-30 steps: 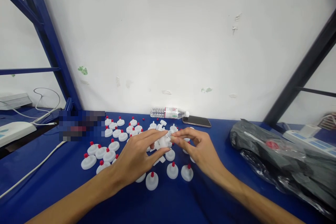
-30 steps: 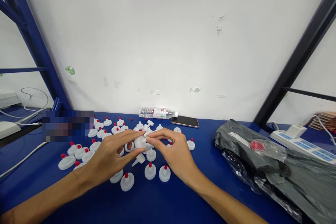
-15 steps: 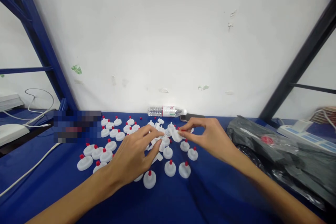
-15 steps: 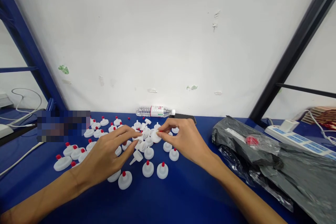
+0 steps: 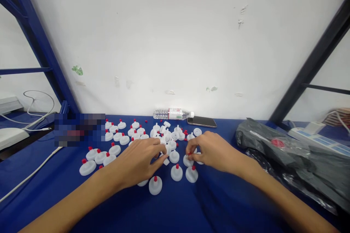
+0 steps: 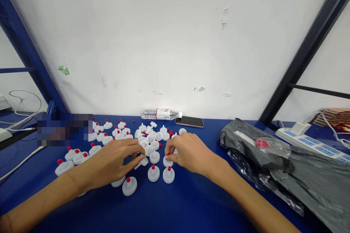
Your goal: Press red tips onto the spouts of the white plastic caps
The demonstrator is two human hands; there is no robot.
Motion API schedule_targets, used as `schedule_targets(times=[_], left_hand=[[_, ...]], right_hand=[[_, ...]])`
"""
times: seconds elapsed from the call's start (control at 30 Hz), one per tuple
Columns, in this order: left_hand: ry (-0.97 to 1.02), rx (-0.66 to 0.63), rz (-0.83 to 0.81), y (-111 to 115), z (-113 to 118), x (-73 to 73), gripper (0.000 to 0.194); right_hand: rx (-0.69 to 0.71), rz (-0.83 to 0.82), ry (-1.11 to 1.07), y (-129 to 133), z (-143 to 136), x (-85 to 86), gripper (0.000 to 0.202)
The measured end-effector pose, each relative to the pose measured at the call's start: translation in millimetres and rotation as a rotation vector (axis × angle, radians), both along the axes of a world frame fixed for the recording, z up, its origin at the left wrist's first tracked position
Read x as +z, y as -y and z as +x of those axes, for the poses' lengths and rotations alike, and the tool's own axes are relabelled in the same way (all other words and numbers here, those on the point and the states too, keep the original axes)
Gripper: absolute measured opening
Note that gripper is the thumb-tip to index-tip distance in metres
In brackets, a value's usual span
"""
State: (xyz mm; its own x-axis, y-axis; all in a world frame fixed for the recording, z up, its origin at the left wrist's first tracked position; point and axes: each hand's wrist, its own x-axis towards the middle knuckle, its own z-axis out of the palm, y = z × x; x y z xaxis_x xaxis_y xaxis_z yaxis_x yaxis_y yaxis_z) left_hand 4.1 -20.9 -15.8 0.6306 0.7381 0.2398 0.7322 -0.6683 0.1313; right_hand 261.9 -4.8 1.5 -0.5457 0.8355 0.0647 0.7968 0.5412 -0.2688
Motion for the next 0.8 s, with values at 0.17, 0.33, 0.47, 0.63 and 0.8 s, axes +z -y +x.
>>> schedule_targets(times=[0.17, 0.33, 0.47, 0.63, 0.8], left_hand=[[0.001, 0.001, -0.044, -0.9, -3.3, 3.3, 0.018], [-0.062, -0.010, -0.038, -2.1, -6.7, 1.5, 0.014], [-0.065, -0.038, -0.028, -6.9, -8.9, -3.7, 0.011], [-0.015, -0.056, -0.006, -10.9, -8.5, -7.3, 0.016], [0.102, -0.041, 0.031, -8.7, -6.9, -5.2, 0.021]], right_hand=[[0.019, -0.028, -0.064, 1.2, 3.8, 8.8, 0.016], [-0.077, 0.231, -0.158, -11.7, 13.8, 2.4, 0.031], [-0.092, 0.353, -0.114, -35.8, 21.4, -23.1, 0.024], [0.057, 0.347, -0.073, -55.4, 26.9, -46.5, 0.019], [0.063, 0.368, -0.089, -58.2, 26.8, -53.7, 0.014]])
